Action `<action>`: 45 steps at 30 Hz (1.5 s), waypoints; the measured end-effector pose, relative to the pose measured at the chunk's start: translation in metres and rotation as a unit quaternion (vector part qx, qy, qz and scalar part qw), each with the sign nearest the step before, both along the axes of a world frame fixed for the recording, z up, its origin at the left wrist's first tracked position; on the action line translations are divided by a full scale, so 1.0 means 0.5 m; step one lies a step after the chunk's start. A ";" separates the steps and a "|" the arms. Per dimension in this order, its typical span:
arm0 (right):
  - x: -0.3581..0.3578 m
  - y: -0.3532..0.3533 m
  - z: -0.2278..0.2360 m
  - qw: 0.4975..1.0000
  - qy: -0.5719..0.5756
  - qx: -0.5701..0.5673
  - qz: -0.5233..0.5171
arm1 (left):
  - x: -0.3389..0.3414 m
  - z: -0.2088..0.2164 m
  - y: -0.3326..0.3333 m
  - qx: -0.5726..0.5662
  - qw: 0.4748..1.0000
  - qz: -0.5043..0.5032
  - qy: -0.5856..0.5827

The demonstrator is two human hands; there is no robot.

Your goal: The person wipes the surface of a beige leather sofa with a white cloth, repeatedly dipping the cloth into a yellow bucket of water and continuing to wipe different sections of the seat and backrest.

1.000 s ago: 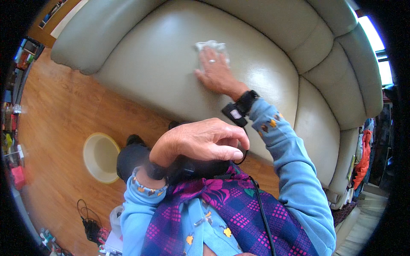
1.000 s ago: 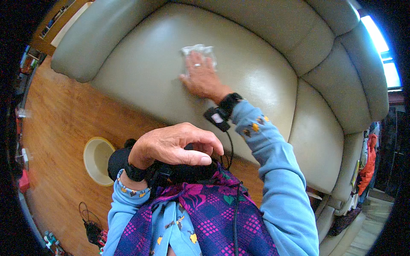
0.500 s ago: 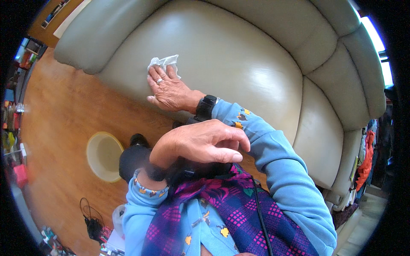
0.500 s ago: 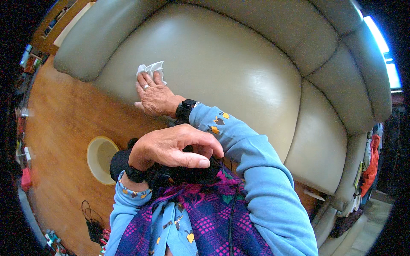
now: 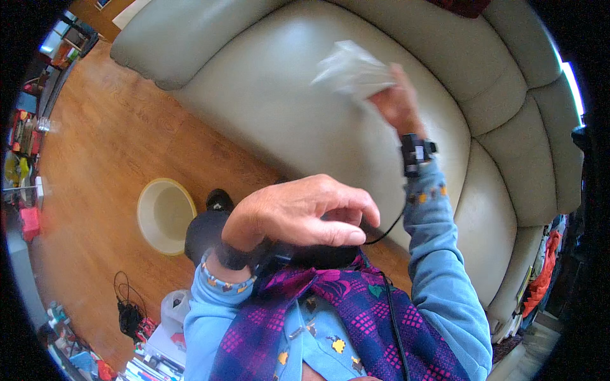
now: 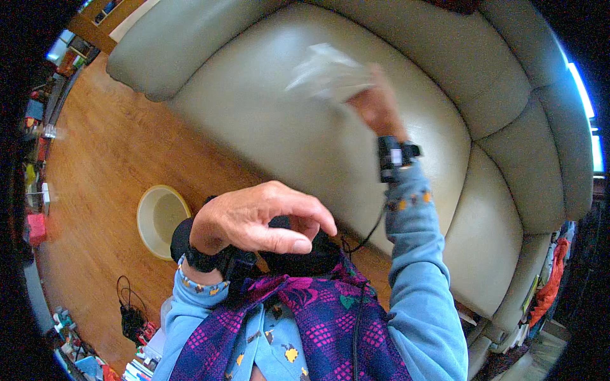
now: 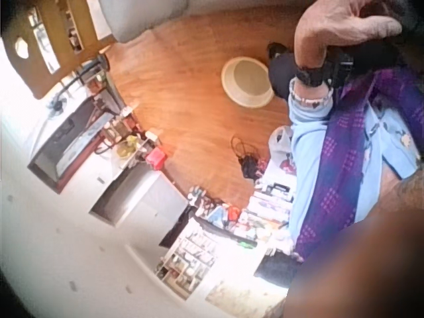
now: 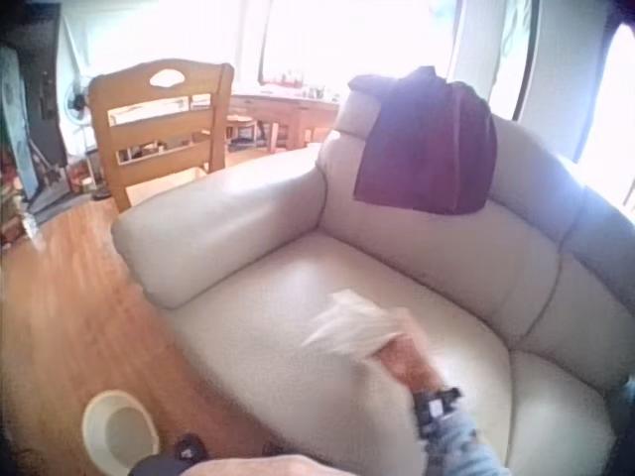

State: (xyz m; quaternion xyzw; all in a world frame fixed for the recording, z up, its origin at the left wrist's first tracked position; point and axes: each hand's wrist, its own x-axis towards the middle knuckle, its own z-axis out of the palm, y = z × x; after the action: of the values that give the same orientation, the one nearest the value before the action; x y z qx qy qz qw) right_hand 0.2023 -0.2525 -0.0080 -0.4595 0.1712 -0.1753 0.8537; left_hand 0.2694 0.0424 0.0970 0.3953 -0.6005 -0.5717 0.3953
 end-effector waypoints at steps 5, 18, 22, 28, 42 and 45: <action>-0.284 -0.342 -0.018 0.835 0.202 -0.150 -0.489 | -0.010 -0.008 0.011 -0.053 0.998 0.009 0.017; -0.347 -0.587 -0.249 0.447 0.608 -0.652 -0.070 | -0.014 -0.016 0.049 -0.015 1.000 -0.001 0.022; -0.295 -0.551 -0.218 0.448 0.605 -0.653 -0.079 | -0.013 -0.028 0.032 -0.003 0.999 -0.019 0.027; -0.040 -0.404 -0.161 0.446 0.467 -0.763 0.003 | -0.022 -0.043 0.011 0.010 0.999 -0.026 0.028; 0.364 0.143 -0.096 0.549 0.212 -0.807 0.056 | -0.006 -0.072 0.018 0.048 0.998 0.029 -0.003; 0.358 0.213 -0.104 0.554 0.163 -0.814 0.059 | -0.006 -0.078 0.015 0.061 0.998 0.007 -0.013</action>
State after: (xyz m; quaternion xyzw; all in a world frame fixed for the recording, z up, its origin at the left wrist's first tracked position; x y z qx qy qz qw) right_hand 0.3816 -0.1460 -0.0602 -0.9884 0.0639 -0.1112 0.0816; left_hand 0.2667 0.0498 0.0581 0.4305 -0.5661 -0.5996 0.3670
